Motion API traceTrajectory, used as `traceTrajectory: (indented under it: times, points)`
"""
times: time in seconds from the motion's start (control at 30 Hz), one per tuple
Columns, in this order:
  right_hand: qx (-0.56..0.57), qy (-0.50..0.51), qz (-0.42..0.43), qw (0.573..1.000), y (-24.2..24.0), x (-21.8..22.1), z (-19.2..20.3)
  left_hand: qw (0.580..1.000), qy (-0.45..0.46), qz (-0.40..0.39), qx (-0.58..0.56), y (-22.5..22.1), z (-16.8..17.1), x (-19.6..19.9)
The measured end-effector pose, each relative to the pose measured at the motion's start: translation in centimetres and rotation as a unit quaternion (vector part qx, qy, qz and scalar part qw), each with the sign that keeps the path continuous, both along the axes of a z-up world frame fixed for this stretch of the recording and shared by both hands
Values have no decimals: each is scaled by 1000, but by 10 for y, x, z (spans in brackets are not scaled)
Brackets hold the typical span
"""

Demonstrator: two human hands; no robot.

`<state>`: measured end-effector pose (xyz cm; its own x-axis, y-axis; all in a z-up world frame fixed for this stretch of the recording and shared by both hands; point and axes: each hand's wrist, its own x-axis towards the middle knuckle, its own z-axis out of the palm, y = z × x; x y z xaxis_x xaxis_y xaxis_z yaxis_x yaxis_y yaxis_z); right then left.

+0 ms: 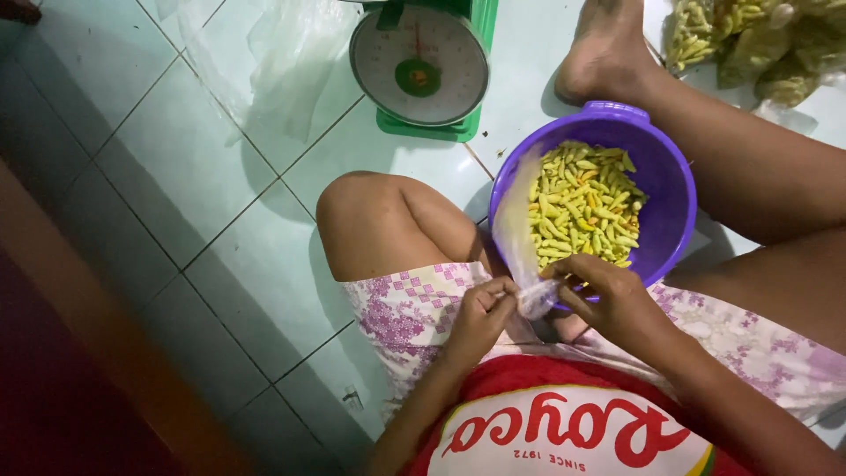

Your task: Transferring small green chilies from a purple bowl into a plastic bag for packaging

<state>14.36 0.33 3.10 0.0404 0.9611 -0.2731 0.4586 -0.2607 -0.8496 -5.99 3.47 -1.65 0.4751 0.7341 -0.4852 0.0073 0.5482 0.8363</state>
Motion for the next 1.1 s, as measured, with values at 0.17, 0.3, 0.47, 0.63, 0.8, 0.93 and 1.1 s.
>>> traceTrajectory:
  times: [0.17,0.3,0.47,0.63,0.8,0.93,1.1]
  points:
    - [-170,313,-107,928,-16,16,-33,987,-24,-64,-143,4,51,-6]
    - [-242,517,-152,807,-24,18,-46,977,-49,-117,-169,5,69,-14]
    - [-253,575,-182,756,-10,8,-48,940,-242,-45,-235,-4,50,-18]
    - [-28,267,-124,955,25,16,-33,937,-267,36,-221,-16,-14,-24]
    - [123,-149,-4,981,62,36,-101,953,-244,63,-170,-3,-17,-18]
    - [181,-342,96,917,53,17,-121,960,-232,84,-132,-5,-20,-12]
    - [148,-342,204,905,18,31,-156,960,-240,94,-105,0,-21,-1]
